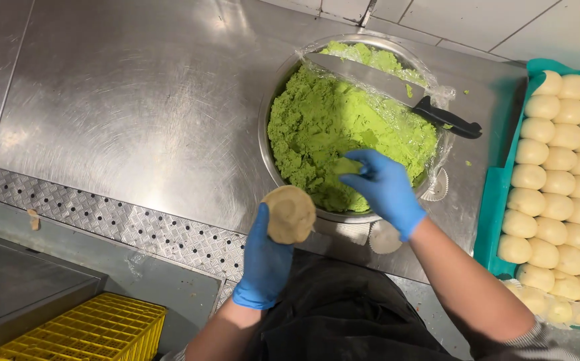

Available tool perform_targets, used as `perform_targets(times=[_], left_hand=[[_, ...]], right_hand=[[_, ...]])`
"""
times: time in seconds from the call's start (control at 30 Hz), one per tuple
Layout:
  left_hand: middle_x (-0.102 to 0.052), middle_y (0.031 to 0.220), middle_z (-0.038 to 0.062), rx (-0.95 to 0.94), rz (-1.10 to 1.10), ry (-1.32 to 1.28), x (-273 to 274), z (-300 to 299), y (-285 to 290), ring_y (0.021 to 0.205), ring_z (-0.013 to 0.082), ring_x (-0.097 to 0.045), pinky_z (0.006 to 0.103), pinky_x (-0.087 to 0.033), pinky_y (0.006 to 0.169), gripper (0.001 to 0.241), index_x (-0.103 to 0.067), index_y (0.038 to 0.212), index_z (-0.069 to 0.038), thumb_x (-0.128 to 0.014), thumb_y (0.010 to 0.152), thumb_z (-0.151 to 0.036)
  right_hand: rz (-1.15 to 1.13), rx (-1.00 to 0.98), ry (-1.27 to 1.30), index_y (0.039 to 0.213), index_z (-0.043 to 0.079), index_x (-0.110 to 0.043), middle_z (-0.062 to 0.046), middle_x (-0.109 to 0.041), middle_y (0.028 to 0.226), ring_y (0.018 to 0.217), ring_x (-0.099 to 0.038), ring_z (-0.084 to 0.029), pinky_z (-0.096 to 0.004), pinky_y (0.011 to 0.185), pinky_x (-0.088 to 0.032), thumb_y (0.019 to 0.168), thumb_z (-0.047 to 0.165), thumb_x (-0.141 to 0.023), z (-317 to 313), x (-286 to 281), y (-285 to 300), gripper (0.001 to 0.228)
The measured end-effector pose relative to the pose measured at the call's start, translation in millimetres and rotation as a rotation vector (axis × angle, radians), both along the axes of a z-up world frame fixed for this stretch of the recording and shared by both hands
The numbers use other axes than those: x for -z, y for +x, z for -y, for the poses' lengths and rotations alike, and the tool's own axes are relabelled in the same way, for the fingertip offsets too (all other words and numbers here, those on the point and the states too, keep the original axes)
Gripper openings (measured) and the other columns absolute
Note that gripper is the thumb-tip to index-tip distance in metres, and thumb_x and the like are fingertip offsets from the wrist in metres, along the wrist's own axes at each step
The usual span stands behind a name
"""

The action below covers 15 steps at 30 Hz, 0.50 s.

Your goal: Filling dough balls with a green paste filling and placing them in liners on a tray.

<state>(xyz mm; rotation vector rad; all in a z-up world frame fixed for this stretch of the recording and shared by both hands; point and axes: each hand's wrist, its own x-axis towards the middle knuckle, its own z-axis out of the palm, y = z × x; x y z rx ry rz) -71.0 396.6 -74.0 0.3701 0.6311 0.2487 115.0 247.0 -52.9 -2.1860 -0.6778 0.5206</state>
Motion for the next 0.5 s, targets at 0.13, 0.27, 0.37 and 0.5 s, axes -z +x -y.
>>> perform_targets(times=[0.13,0.27,0.37,0.5], left_hand=[[-0.057,0.143,0.015,0.102,0.072,-0.086,-9.6,13.1,18.4,0.132,0.0288,-0.055,0.045,-0.044,0.112,0.06,-0.046,0.146,0.0,-0.042,0.105,-0.044],[-0.056,0.141,0.017,0.215,0.296,-0.07,-20.9,24.3,32.2,0.126,0.0301,-0.056,0.0444,-0.047,0.104,0.06,-0.045,0.151,0.0,-0.038,0.112,-0.046],[-0.06,0.138,0.014,0.229,0.135,-0.032,-45.6,28.2,39.6,0.125,0.0245,-0.061,0.0385,-0.051,0.105,0.058,-0.047,0.146,-0.002,-0.035,0.107,-0.042],[-0.064,0.125,0.02,0.272,0.311,0.145,-48.0,29.7,41.0,0.108,0.0277,-0.064,0.0384,-0.053,0.092,0.051,-0.05,0.147,0.002,-0.043,0.115,-0.037]], right_hand=[[-0.325,0.082,0.116,0.128,0.009,-0.071,-0.011,-0.076,0.092,0.076,-0.066,-0.018,-0.034,0.073,-0.053,0.081,0.017,-0.082,17.1,-30.9,-30.8,0.048],[-0.158,-0.034,0.223,0.122,0.007,-0.07,-0.007,-0.075,0.102,0.088,-0.07,-0.018,-0.031,0.08,-0.056,0.079,0.017,-0.082,17.4,-48.4,-46.4,0.046],[0.07,-0.071,0.266,0.116,0.007,-0.071,-0.009,-0.069,0.108,0.097,-0.066,-0.023,-0.034,0.085,-0.053,0.077,0.018,-0.083,18.7,-42.5,-50.4,0.042],[0.21,-0.074,0.286,0.111,0.009,-0.074,-0.011,-0.061,0.113,0.105,-0.059,-0.029,-0.038,0.09,-0.05,0.078,0.018,-0.083,16.6,-25.9,-49.0,0.036]])
